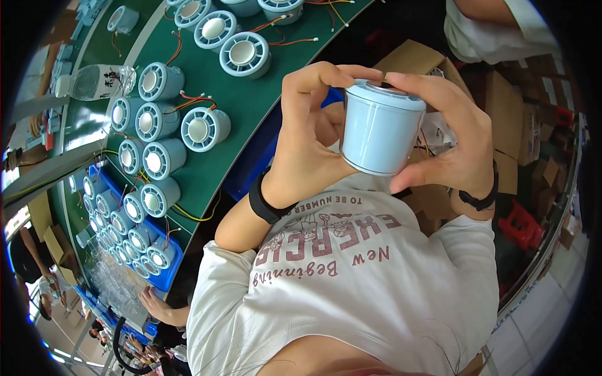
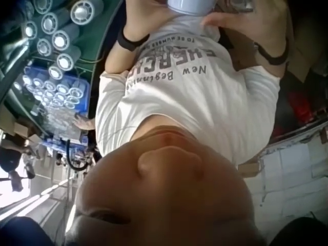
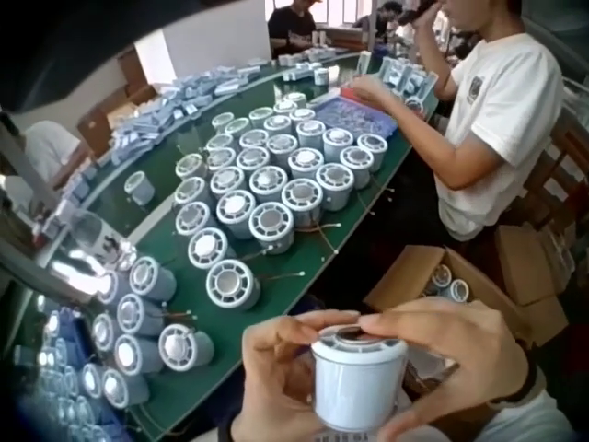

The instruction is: The person picks up a component from the table, wipes it with a cloth, and places it into a cardboard box, repeating this process for several more components.

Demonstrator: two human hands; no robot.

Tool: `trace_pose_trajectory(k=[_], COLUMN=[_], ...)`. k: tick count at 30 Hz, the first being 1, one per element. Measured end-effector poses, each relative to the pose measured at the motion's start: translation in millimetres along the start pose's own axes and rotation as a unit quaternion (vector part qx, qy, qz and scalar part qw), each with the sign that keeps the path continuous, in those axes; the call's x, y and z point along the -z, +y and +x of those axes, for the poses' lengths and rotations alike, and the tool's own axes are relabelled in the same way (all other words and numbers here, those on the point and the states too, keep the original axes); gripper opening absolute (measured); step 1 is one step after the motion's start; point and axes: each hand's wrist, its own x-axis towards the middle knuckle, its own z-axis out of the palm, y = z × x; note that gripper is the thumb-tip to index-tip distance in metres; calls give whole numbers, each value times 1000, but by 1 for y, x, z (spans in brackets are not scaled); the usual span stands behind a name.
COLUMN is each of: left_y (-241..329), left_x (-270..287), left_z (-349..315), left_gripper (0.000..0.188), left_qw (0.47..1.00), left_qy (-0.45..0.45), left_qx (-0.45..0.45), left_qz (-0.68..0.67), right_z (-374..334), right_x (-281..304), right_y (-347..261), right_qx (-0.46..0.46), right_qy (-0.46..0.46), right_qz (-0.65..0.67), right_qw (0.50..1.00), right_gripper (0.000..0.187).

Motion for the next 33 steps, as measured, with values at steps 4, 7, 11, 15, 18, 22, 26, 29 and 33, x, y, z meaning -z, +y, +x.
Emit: trace_pose_trajectory(k=[4, 7, 11, 15, 18, 22, 26, 29, 33], left_y=[9, 14, 21, 31, 30, 19, 0, 4, 33], left_x=[9, 9, 7, 10, 8, 0, -9, -4, 4], left_z=[0, 2, 4, 11, 15, 19, 20, 22, 4], left_gripper=[89, 97, 110, 123, 140, 141, 124, 118, 119], left_qw=[992, 980, 966, 941, 907, 918, 959, 943, 883], left_qy=[1, 8, 7, -77, -177, -201, -126, -139, -94], left_qx=[-54, -92, -131, -130, -104, -100, -176, -193, -170], left_qz=[112, 178, 222, 303, 369, 328, 186, 234, 428], right_z=[6, 7, 7, 1, -11, -23, -26, -20, 3], right_x=[0, 1, 5, 6, 7, 7, 8, 9, 8], right_y=[8, 19, 28, 38, 49, 56, 59, 59, 46], right_qx=[28, 29, 8, -67, -83, -44, -38, -20, -44], right_qy=[-10, -37, -93, -128, -138, -152, -146, -157, -87], right_qz=[6, 30, 86, 256, 287, 216, 256, 289, 333], right_qw=[1000, 998, 992, 956, 944, 963, 955, 944, 938], right_gripper=[87, 91, 93, 92, 93, 94, 93, 89, 81])
